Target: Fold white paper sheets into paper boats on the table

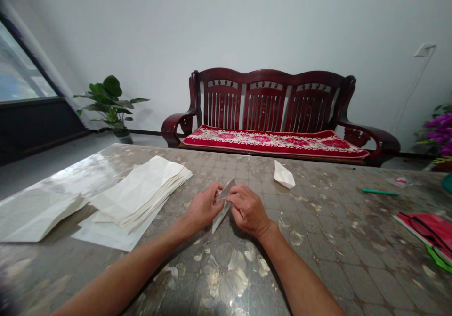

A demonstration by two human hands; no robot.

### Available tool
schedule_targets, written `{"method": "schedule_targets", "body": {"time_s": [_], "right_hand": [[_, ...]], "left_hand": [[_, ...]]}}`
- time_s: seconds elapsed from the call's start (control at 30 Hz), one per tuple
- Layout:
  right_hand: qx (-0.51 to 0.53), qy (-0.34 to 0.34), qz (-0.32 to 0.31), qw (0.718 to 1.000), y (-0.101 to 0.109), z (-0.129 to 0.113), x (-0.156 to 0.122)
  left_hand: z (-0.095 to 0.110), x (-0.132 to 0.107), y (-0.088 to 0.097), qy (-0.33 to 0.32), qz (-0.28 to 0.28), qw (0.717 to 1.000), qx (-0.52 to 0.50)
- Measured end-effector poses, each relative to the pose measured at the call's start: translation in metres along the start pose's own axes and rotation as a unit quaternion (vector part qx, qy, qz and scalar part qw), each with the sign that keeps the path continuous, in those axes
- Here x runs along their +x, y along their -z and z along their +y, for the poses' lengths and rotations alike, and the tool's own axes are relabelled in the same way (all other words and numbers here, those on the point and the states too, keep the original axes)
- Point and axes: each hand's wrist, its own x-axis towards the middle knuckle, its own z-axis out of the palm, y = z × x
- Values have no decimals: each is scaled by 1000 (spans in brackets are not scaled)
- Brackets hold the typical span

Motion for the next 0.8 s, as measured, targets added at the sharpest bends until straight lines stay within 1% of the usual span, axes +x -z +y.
{"method": "schedule_targets", "body": {"time_s": [0.07,0.17,0.2,0.27,0.33,0.43,0.57,0.67,0.8], "right_hand": [[-6,-48,50,998,-3,-7,2],[-26,-140,110,984,-12,-15,4],[-28,-179,119,976,-16,-18,5],[-17,-244,118,962,-23,-22,8],[6,-282,108,953,-29,-24,10],[16,-312,105,944,-33,-24,12],[-13,-347,94,933,-32,-17,11],[-34,-349,91,932,-29,-12,10],[-59,-335,92,936,-26,-10,10]], "left_hand": [[0,0,-2,-3,34,999,-7],[0,0,-4,-12,82,996,-18],[-1,-1,-5,-13,89,996,-22],[-2,-1,-7,-14,93,995,-26],[-5,-1,-9,-19,91,995,-21],[-8,-2,-13,-34,82,996,-13],[-9,-3,-15,-43,92,994,-29],[-11,-2,-14,-40,111,992,-50],[-12,2,-13,0,140,985,-98]]}}
